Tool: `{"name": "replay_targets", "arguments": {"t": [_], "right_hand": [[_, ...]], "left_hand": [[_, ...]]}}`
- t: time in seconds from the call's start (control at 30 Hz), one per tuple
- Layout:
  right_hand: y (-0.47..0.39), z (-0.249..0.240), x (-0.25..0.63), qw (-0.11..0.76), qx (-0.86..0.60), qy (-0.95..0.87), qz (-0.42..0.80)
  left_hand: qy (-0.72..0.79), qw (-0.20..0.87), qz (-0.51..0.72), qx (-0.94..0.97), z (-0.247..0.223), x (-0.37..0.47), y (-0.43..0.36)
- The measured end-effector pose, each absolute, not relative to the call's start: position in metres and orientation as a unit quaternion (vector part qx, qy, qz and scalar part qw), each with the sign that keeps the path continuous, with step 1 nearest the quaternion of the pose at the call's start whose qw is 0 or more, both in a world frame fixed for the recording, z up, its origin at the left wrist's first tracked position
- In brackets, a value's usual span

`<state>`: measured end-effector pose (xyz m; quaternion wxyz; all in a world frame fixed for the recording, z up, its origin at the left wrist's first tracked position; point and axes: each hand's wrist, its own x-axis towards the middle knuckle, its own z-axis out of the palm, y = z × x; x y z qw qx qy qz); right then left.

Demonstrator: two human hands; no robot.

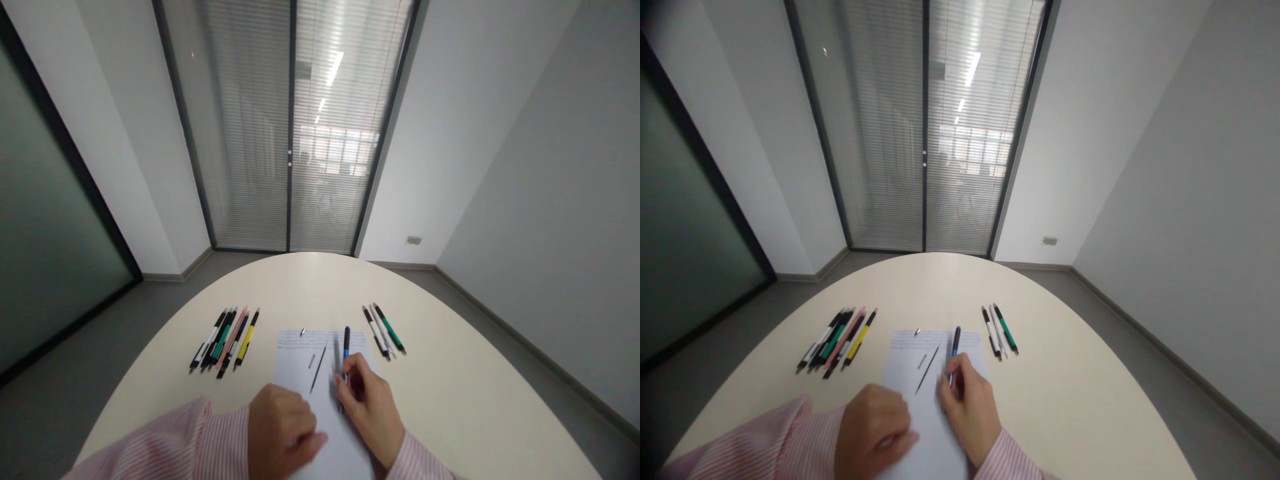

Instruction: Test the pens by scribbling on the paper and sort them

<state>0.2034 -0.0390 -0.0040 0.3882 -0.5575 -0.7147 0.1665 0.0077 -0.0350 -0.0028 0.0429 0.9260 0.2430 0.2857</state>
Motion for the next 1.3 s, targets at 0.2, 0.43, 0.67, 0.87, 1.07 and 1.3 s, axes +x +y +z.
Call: {"name": "replay_targets", "arguments": {"t": [0.2, 0.43, 0.67, 0.87, 1.07, 1.3], "right_hand": [[-0.037, -0.007, 0.204, 0.514, -0.528, -0.652, 0.178], [-0.038, -0.009, 0.204, 0.513, -0.516, -0.668, 0.159], [-0.039, -0.009, 0.208, 0.5, -0.531, -0.666, 0.158], [-0.04, -0.009, 0.209, 0.493, -0.533, -0.666, 0.17], [-0.04, -0.008, 0.208, 0.495, -0.526, -0.669, 0.176], [-0.04, -0.007, 0.209, 0.488, -0.52, -0.678, 0.179]], "left_hand": [[0.426, 0.091, 0.274, 0.858, -0.003, 0.014, -0.02], [0.413, 0.076, 0.288, 0.861, -0.017, 0.012, -0.016], [0.384, 0.062, 0.293, 0.874, -0.007, 0.009, -0.011], [0.358, 0.107, 0.272, 0.886, -0.011, 0.007, -0.01], [0.27, 0.115, 0.244, 0.924, -0.014, 0.002, -0.003], [0.316, 0.237, 0.333, 0.856, -0.007, 0.004, -0.005]]}}
